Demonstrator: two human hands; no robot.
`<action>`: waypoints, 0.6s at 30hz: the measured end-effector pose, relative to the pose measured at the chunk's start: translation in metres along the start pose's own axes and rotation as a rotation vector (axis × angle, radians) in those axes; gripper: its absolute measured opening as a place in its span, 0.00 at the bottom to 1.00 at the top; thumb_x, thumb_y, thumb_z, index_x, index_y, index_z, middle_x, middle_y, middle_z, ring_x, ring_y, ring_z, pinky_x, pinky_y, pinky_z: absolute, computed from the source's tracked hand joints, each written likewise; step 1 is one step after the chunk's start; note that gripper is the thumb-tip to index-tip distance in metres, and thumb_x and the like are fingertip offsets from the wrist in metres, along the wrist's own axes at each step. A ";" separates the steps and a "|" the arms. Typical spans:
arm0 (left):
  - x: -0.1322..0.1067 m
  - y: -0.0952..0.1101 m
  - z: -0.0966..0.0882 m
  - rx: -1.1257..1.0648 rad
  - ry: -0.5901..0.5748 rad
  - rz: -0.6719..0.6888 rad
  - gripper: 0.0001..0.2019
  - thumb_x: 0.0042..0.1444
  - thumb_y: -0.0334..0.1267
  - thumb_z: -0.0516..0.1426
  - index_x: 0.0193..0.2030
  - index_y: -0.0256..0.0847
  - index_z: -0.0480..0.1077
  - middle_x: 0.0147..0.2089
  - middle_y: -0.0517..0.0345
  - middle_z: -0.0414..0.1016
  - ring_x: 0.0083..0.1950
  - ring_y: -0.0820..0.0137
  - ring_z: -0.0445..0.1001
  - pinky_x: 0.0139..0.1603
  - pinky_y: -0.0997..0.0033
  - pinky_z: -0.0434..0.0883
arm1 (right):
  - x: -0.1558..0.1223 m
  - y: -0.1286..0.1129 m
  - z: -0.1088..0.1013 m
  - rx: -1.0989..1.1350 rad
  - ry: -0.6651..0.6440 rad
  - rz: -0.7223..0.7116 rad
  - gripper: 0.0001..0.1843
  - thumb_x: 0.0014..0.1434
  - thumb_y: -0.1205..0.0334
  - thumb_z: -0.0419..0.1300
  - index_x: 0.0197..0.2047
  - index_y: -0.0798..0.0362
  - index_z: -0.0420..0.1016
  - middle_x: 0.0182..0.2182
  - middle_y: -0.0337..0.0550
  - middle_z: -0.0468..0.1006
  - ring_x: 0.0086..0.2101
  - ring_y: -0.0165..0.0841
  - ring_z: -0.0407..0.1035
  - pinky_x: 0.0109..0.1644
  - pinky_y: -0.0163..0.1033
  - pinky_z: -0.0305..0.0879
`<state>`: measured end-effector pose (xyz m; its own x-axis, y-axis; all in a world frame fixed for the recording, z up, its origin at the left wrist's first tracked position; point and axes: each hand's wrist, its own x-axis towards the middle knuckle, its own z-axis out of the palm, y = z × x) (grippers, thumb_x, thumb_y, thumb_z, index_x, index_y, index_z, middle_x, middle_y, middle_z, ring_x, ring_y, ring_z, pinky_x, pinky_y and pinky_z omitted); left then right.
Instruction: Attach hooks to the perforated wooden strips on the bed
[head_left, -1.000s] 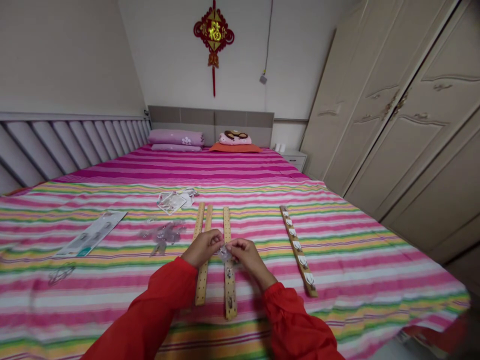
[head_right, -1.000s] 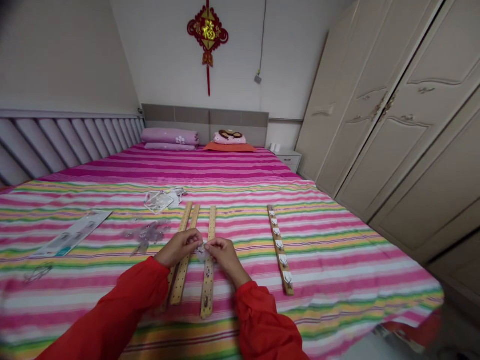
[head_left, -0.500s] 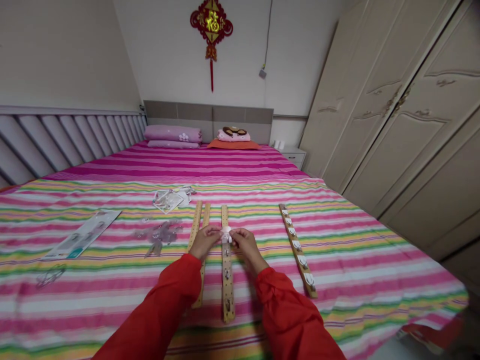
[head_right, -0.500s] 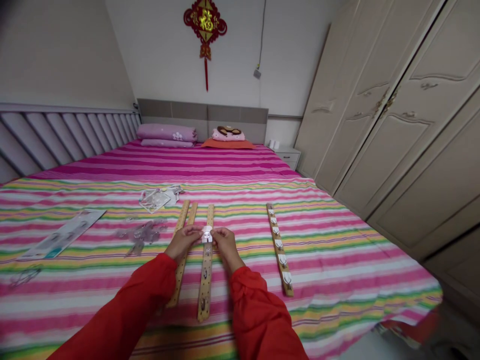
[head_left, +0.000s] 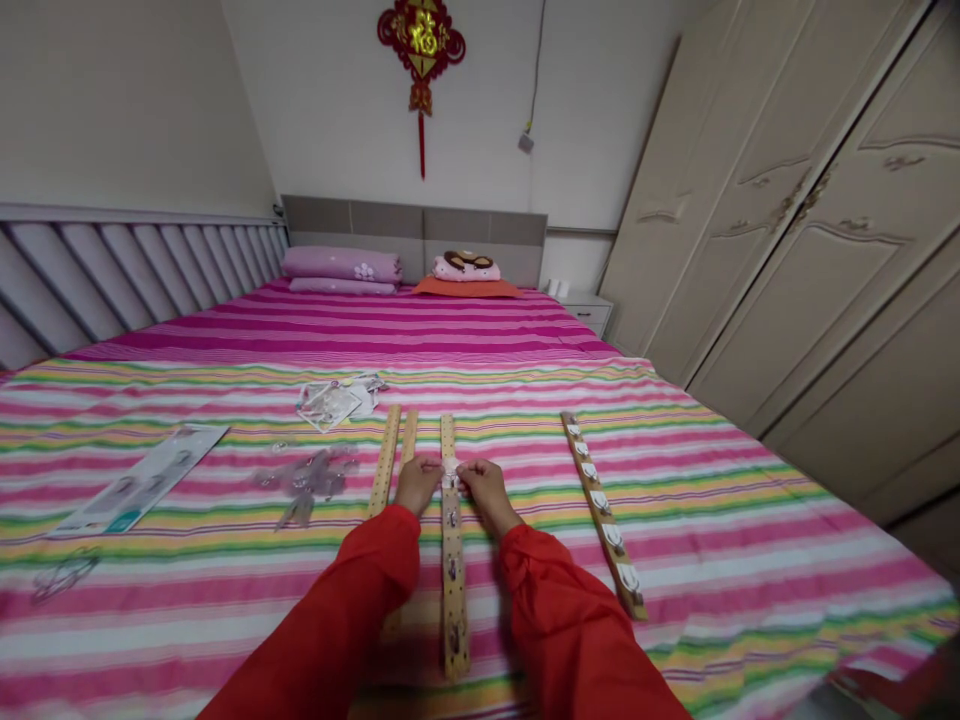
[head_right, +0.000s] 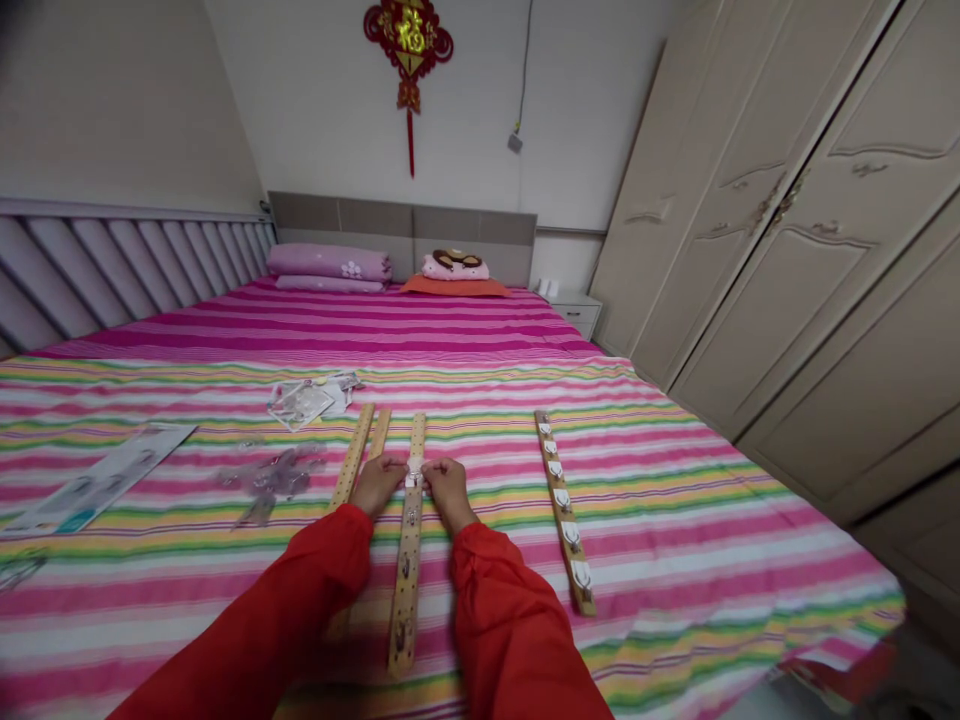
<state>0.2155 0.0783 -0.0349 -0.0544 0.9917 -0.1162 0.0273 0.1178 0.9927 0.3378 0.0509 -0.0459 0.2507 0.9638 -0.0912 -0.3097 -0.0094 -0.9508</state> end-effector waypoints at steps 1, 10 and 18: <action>0.001 -0.001 0.000 0.014 0.007 0.002 0.05 0.36 0.27 0.60 0.24 0.36 0.70 0.17 0.66 0.69 0.21 0.76 0.68 0.24 0.77 0.65 | 0.001 0.002 0.000 -0.003 0.005 0.000 0.06 0.37 0.62 0.63 0.18 0.54 0.69 0.12 0.32 0.69 0.15 0.25 0.61 0.20 0.31 0.56; 0.003 -0.010 0.002 0.095 0.034 0.013 0.04 0.37 0.28 0.60 0.25 0.36 0.71 0.21 0.61 0.73 0.25 0.73 0.71 0.28 0.75 0.68 | 0.005 0.010 0.000 -0.036 0.031 -0.009 0.05 0.36 0.64 0.61 0.18 0.54 0.69 0.11 0.31 0.68 0.15 0.25 0.61 0.19 0.31 0.56; 0.004 -0.013 0.004 0.170 0.062 0.023 0.03 0.39 0.29 0.59 0.25 0.36 0.72 0.22 0.60 0.74 0.27 0.71 0.73 0.30 0.74 0.69 | 0.007 0.017 -0.001 -0.053 0.047 -0.008 0.04 0.36 0.64 0.60 0.18 0.54 0.68 0.11 0.31 0.67 0.15 0.25 0.61 0.19 0.31 0.56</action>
<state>0.2190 0.0806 -0.0482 -0.1130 0.9898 -0.0865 0.1976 0.1077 0.9744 0.3351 0.0571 -0.0627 0.2961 0.9503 -0.0962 -0.2584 -0.0173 -0.9659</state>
